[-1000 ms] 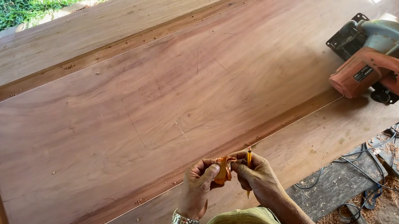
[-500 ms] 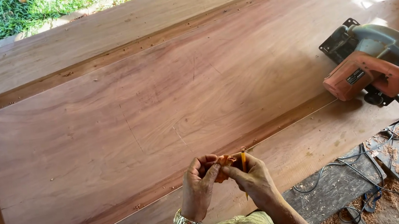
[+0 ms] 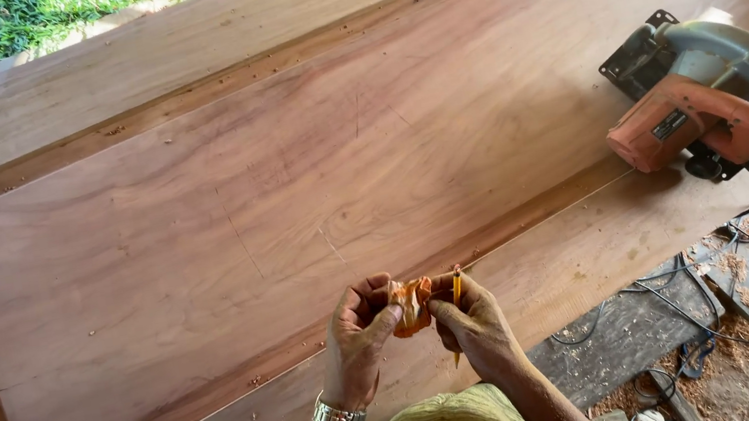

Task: Cutting a wooden door with a circular saw while marking the path with a pencil.

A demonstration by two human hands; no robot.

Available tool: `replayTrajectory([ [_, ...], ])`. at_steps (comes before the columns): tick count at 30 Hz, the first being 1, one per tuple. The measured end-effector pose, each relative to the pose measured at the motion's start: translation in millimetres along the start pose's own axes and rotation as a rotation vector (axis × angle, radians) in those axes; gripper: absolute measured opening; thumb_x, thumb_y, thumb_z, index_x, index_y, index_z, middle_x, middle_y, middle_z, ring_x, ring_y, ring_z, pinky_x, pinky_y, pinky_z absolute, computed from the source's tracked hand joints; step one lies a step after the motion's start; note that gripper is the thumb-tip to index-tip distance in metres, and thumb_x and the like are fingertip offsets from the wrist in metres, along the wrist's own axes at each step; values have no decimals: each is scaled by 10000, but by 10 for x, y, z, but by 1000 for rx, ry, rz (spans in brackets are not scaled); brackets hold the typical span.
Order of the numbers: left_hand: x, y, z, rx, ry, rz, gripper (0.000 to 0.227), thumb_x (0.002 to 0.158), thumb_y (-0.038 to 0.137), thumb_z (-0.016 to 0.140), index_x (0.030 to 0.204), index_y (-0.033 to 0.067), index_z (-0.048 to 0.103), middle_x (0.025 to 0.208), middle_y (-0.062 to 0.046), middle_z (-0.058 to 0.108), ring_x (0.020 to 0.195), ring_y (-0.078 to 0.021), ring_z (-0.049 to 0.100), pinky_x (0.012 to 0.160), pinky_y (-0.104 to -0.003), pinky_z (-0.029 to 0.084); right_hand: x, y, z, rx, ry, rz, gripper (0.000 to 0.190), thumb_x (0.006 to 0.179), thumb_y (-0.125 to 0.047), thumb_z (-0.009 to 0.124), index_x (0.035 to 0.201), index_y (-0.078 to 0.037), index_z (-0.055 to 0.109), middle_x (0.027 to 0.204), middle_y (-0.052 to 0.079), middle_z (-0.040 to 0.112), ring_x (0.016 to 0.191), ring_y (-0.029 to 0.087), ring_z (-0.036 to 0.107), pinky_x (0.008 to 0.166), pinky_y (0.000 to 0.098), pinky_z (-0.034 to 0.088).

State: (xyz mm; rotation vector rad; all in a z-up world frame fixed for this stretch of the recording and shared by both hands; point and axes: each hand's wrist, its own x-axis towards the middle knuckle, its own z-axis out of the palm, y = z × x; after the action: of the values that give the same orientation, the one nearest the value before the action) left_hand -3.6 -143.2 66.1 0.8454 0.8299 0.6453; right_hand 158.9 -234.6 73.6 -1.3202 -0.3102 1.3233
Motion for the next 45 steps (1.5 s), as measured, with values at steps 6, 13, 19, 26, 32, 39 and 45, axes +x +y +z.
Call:
replayTrajectory([
  [6, -13, 114, 53, -26, -69, -58, 361, 919, 108, 722, 1253, 4, 634, 1026, -96, 745, 898, -179, 711, 790, -342, 621, -52, -197, 132, -150, -21, -73, 152, 946, -127, 703, 1032, -14, 650, 687, 9, 592, 510, 47, 467, 432, 231, 377],
  [13, 82, -47, -144, -259, -132, -153, 245, 895, 90, 751, 1132, 44, 705, 1081, -62, 755, 980, -161, 706, 870, -361, 596, 51, -41, -172, 198, -84, 77, 139, 943, -139, 695, 983, -6, 679, 708, 24, 615, 521, 64, 442, 465, 237, 359],
  [19, 88, 18, -162, -420, -143, -232, 73, 915, 89, 744, 983, 95, 717, 1026, -18, 749, 982, -149, 702, 921, -402, 597, 44, 17, -219, 291, -133, 19, 134, 966, -95, 661, 1065, -4, 668, 731, 15, 591, 556, 87, 467, 504, 240, 381],
  [26, 117, 73, -142, -397, -111, -230, 49, 900, 114, 757, 925, 108, 715, 960, -2, 746, 921, -131, 701, 869, -385, 601, 61, 15, -199, 270, -143, -11, 93, 992, -115, 634, 1025, -29, 621, 733, 43, 616, 503, 71, 436, 444, 229, 346],
  [32, 94, 101, -141, -354, -83, -213, 88, 895, 123, 784, 901, 115, 696, 925, 11, 733, 850, -105, 683, 773, -333, 583, 33, -62, -163, 25, -78, -62, 167, 997, -163, 661, 1052, -6, 653, 686, 3, 557, 484, 54, 434, 411, 230, 328],
  [39, 97, 58, -89, -310, -136, -213, 104, 913, 155, 765, 889, 93, 686, 896, -7, 728, 761, -96, 654, 682, -295, 574, 42, -165, -141, 128, -63, 39, 215, 944, -200, 706, 1057, -17, 690, 679, -9, 575, 472, 51, 439, 428, 226, 358],
  [45, 128, 42, -47, -282, -135, -185, 101, 948, 169, 720, 952, 74, 685, 936, 14, 721, 794, -59, 625, 682, -241, 536, 114, 74, -268, 130, -21, 23, 165, 965, -161, 696, 1013, -3, 690, 691, 12, 604, 497, 53, 457, 422, 226, 327],
])
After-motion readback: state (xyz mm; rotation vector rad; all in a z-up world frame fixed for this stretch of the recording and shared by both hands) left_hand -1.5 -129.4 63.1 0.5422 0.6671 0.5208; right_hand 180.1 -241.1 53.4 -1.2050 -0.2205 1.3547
